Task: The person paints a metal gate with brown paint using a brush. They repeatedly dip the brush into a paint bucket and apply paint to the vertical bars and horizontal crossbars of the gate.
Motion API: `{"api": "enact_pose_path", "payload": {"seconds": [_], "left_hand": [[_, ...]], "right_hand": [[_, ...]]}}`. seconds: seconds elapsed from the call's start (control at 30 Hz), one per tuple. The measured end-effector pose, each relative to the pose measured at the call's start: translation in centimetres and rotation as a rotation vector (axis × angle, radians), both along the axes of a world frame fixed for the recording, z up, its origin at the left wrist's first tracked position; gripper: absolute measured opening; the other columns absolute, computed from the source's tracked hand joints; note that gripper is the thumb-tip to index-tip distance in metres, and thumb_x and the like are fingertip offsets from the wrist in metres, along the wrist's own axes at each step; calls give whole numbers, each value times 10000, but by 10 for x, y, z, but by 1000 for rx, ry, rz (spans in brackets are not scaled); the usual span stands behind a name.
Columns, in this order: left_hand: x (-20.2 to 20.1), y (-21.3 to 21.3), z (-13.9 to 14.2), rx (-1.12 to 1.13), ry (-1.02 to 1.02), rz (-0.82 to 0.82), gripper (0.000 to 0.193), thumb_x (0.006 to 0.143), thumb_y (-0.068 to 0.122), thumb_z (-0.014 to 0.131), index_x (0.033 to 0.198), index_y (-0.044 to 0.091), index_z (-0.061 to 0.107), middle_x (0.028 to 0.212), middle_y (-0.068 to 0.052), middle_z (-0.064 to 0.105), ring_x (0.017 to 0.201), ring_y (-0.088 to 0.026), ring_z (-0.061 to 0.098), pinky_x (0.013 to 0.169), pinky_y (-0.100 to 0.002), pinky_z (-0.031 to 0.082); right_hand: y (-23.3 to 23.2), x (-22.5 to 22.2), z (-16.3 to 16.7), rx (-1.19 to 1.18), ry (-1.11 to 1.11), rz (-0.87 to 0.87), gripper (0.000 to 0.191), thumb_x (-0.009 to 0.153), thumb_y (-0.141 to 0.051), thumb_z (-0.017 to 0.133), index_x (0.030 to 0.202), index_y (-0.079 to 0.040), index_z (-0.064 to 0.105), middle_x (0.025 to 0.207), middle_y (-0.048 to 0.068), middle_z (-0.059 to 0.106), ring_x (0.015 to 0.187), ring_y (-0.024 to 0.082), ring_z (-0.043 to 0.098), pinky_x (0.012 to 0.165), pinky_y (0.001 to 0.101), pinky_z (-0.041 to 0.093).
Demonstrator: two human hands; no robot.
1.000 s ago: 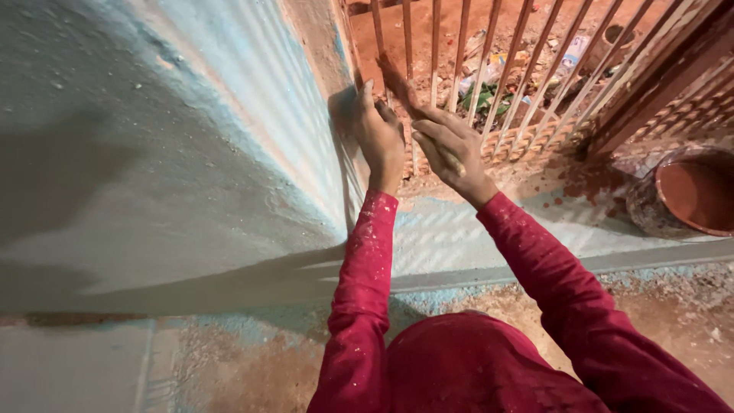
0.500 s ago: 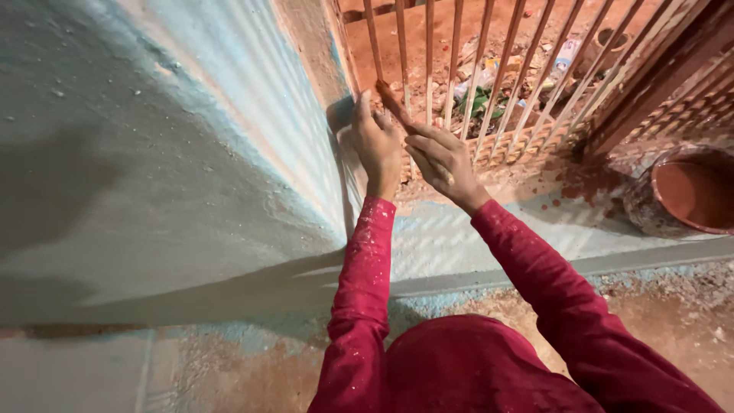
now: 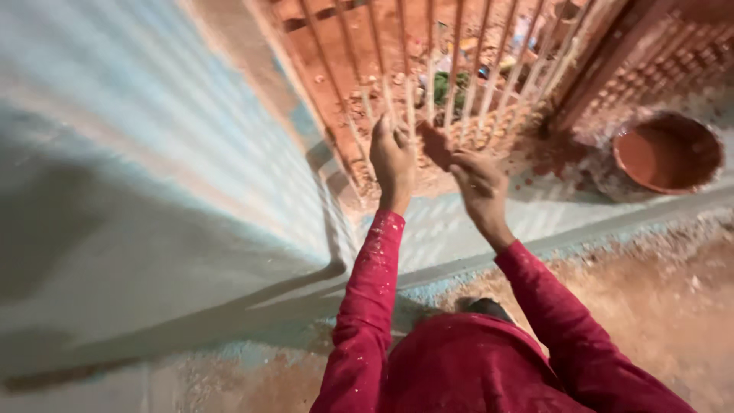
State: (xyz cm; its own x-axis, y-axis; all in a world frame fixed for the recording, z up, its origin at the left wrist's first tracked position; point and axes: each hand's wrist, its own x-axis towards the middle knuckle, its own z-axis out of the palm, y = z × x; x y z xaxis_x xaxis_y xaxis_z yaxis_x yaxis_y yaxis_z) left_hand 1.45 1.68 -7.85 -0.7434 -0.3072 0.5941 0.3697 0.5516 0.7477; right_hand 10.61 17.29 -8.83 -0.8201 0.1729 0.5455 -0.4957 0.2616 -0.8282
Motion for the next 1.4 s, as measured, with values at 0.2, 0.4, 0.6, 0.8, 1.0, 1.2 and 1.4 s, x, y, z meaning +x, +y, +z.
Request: {"api": "enact_pose_path", "payload": {"seconds": [0.2,0.4,0.6,0.8,1.0,1.2,1.4], "left_hand": [[8,131,-34,-33,-65,-206,347,971,57,578,1312,1,607,1275,-218,681,1199,-381,654,1019,-447,524],[20,303,-74,-52,-188,-401,334,972,86,587,1294,6,621,1253,-212,688,1163,-380,666,995,-445,538],[22,467,-114,-68,-276,-411,319,949,78,598,1259,11,635,1213,-222,691,1114,-402,661,963,-460,532],[61,541,-113,4,-378,-319,242,985,70,596,1222,47,645,1161,-185,710,1097,-387,681,959,-463,549],[69,536,-115,23,-440,-247,338,927,28,617,1266,22,614,1153,-204,688,1079,-404,668,929,-469,542],[74,544,-115,50,-470,-210,347,928,32,624,1274,12,611,1180,-202,694,1096,-387,677,945,-453,543],[75,531,-122,56,-490,-102,387,898,16,588,1282,-28,608,1223,-245,676,1148,-418,641,1001,-477,505]], "right_hand": [[160,34,-13,-117,-70,-314,220,1000,-51,747,1202,30,717,1159,81,735,976,123,694,842,260,564],[363,53,-24,-30,-51,-548,206,1042,-32,756,1232,42,727,1162,86,742,1028,131,679,924,269,552],[536,22,-53,87,-321,-389,187,1001,-66,781,1170,11,765,1061,74,755,907,98,666,797,244,549],[579,19,-32,208,-517,-59,197,935,-33,768,1122,21,740,1068,71,773,911,98,705,778,250,584],[574,4,-23,222,-507,19,245,951,-4,730,1194,23,730,1102,98,786,971,134,761,830,249,604],[574,2,-12,587,-342,171,220,922,-63,812,1124,6,759,1158,164,764,921,217,764,751,288,602],[554,21,29,679,-333,239,251,848,-79,823,1075,5,756,1098,158,758,925,312,738,795,388,584]]}}
